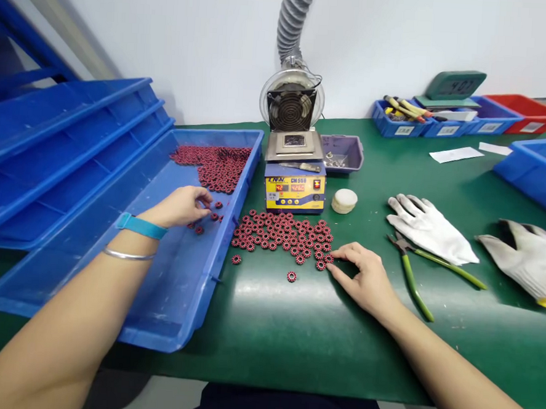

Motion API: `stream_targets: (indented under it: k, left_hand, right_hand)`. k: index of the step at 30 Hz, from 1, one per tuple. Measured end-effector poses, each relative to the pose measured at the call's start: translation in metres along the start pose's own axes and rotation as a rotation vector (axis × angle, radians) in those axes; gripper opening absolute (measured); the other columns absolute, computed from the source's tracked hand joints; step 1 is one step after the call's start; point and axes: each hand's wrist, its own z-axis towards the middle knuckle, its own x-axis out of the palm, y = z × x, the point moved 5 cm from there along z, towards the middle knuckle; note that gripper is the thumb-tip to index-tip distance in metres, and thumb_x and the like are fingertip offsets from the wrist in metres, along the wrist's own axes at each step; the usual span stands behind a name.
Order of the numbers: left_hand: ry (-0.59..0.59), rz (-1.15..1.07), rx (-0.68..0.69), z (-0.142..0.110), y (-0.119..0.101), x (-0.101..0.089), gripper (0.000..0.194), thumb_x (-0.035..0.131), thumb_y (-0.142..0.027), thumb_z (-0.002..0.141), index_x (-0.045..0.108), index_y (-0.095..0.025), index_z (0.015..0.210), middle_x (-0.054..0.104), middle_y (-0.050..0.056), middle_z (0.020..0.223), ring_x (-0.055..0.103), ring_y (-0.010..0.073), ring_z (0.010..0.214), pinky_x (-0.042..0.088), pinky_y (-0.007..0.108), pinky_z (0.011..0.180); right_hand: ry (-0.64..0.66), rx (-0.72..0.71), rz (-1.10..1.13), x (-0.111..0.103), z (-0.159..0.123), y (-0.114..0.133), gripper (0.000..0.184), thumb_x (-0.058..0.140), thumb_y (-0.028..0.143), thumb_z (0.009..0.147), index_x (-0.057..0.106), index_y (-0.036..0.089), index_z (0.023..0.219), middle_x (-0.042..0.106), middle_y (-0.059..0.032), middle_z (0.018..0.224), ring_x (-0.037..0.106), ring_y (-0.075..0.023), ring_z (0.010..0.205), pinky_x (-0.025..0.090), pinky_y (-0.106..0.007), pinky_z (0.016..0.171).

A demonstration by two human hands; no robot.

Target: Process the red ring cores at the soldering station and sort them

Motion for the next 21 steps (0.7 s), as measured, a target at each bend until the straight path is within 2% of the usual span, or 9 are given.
stream_targets:
  k: [2,4,6,9,11,13,17,21]
  left_hand:
    - [-0.136,-0.08,0.008,-0.005,-0.009,-0.015,0.022,0.061,-0.019,0.067,0.068,-0.016,0.087,0.072,0.007,0.081,0.065,0.02,0.069,0.049,0.029,0.067]
    - [-0.292,-0.254,0.059,-0.012,-0.028,-0.026,0.019,0.06,-0.022,0.069,0.067,-0.015,0.085,0.072,0.006,0.079,0.064,0.0183,0.068,0.05,0.028,0.066]
    - [-0.343,-0.494,0.138,-0.022,-0.054,-0.027,0.018,0.062,-0.028,0.071,0.066,-0.015,0.083,0.071,0.006,0.078,0.064,0.0172,0.068,0.05,0.026,0.063]
    - [-0.219,-0.752,0.247,-0.039,-0.095,-0.013,0.024,0.064,-0.035,0.073,0.066,-0.015,0.085,0.071,0.007,0.078,0.064,0.0167,0.069,0.05,0.024,0.058]
    - [-0.113,-0.777,0.319,-0.05,-0.116,-0.001,0.023,0.064,-0.035,0.075,0.066,-0.015,0.086,0.071,0.006,0.078,0.064,0.0158,0.066,0.05,0.024,0.057]
    - [-0.022,-0.732,0.401,-0.059,-0.13,0.009,0.018,0.061,-0.031,0.077,0.065,-0.015,0.085,0.07,0.005,0.076,0.062,0.0146,0.062,0.05,0.025,0.056]
    - [0.054,-0.523,0.55,-0.064,-0.138,0.024,0.012,0.057,-0.024,0.078,0.063,-0.015,0.084,0.069,0.005,0.076,0.062,0.0159,0.064,0.05,0.028,0.06]
    - [0.098,-0.455,0.604,-0.062,-0.136,0.032,0.012,0.057,-0.023,0.079,0.062,-0.015,0.085,0.069,0.007,0.081,0.063,0.0181,0.071,0.051,0.032,0.067]
  right_hand:
    - [-0.061,0.055,0.057,-0.006,-0.001,0.001,0.018,0.066,0.037,0.078,0.068,0.019,0.081,0.07,-0.008,0.087,0.068,-0.0214,0.08,0.055,-0.037,0.078]
    - [-0.129,0.101,0.163,-0.013,-0.001,0.007,0.017,0.069,0.035,0.075,0.065,0.019,0.078,0.071,-0.009,0.092,0.069,-0.0217,0.085,0.055,-0.037,0.082]
    - [-0.126,0.114,0.325,-0.017,0.005,0.021,0.017,0.072,0.032,0.071,0.062,0.018,0.073,0.072,-0.0093,0.089,0.07,-0.021,0.084,0.056,-0.036,0.08]
    - [-0.01,0.127,0.549,-0.016,0.032,0.048,0.021,0.076,0.028,0.064,0.059,0.017,0.068,0.072,-0.0073,0.076,0.068,-0.0169,0.069,0.056,-0.029,0.065]
    - [0.03,0.16,0.625,-0.018,0.06,0.06,0.023,0.079,0.027,0.061,0.06,0.016,0.069,0.069,-0.004,0.068,0.063,-0.0123,0.058,0.051,-0.025,0.056]
    - [0.011,0.172,0.692,-0.024,0.091,0.066,0.025,0.081,0.028,0.058,0.063,0.015,0.07,0.066,-0.0008,0.063,0.059,-0.0094,0.054,0.049,-0.023,0.054]
    - [-0.049,0.216,0.7,-0.04,0.157,0.064,0.02,0.081,0.021,0.062,0.067,0.013,0.074,0.065,0.0001,0.061,0.057,-0.008,0.055,0.05,-0.024,0.059]
    - [-0.067,0.23,0.46,-0.055,0.218,0.062,0.011,0.078,0.013,0.067,0.069,0.01,0.072,0.062,-0.0023,0.058,0.053,-0.0089,0.052,0.048,-0.026,0.058]
